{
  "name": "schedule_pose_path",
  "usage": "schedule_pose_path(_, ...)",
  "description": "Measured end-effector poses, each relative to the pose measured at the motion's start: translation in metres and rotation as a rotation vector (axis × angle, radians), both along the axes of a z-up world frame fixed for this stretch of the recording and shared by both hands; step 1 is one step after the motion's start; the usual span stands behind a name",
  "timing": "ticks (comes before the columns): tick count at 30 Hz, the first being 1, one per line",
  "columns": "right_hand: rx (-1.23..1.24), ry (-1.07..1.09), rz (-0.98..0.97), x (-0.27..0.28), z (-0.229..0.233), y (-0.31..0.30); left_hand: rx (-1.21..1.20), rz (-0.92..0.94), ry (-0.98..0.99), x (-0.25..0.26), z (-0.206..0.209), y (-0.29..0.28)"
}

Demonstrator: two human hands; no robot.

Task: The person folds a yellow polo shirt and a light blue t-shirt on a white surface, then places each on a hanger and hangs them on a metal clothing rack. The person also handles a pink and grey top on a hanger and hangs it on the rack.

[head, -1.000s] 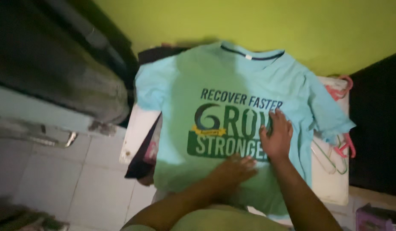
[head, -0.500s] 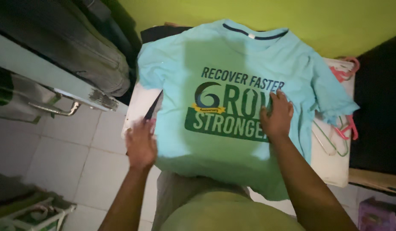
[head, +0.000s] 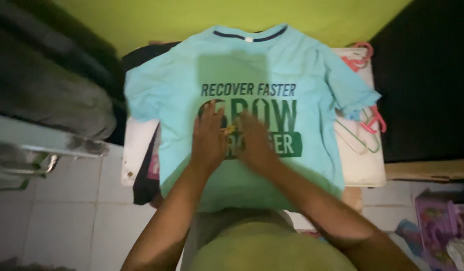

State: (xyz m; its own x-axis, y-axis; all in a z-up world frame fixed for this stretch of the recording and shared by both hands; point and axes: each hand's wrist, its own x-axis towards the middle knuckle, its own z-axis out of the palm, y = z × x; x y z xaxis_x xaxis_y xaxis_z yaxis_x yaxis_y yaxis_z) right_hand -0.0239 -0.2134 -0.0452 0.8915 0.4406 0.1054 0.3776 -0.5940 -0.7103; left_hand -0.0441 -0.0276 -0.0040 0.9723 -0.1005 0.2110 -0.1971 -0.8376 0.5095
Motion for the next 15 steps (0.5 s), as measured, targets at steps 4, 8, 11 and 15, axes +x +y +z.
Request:
schedule_pose_path(4, -0.155, 0.019, 0.201, -0.039, 0.003, -0.006, 0.189, -0.043, 0.124, 0.021, -0.02, -0.007)
schedule_pose_path(8, -0.294, 0.069, 0.163, -0.029, -0.003, -0.077, 0.079, 0.027, 0.039, 0.014, -0.028, -0.002)
schedule_pose_path(11, -0.383, -0.02, 0.026, -0.034, -0.007, -0.132, 0.03, 0.051, 0.046, 0.014, -0.031, -0.001)
schedule_pose_path(15, -0.355, -0.006, -0.233, -0.053, -0.002, -0.184, 0.015, 0.054, 0.098, 0.02, -0.024, -0.002)
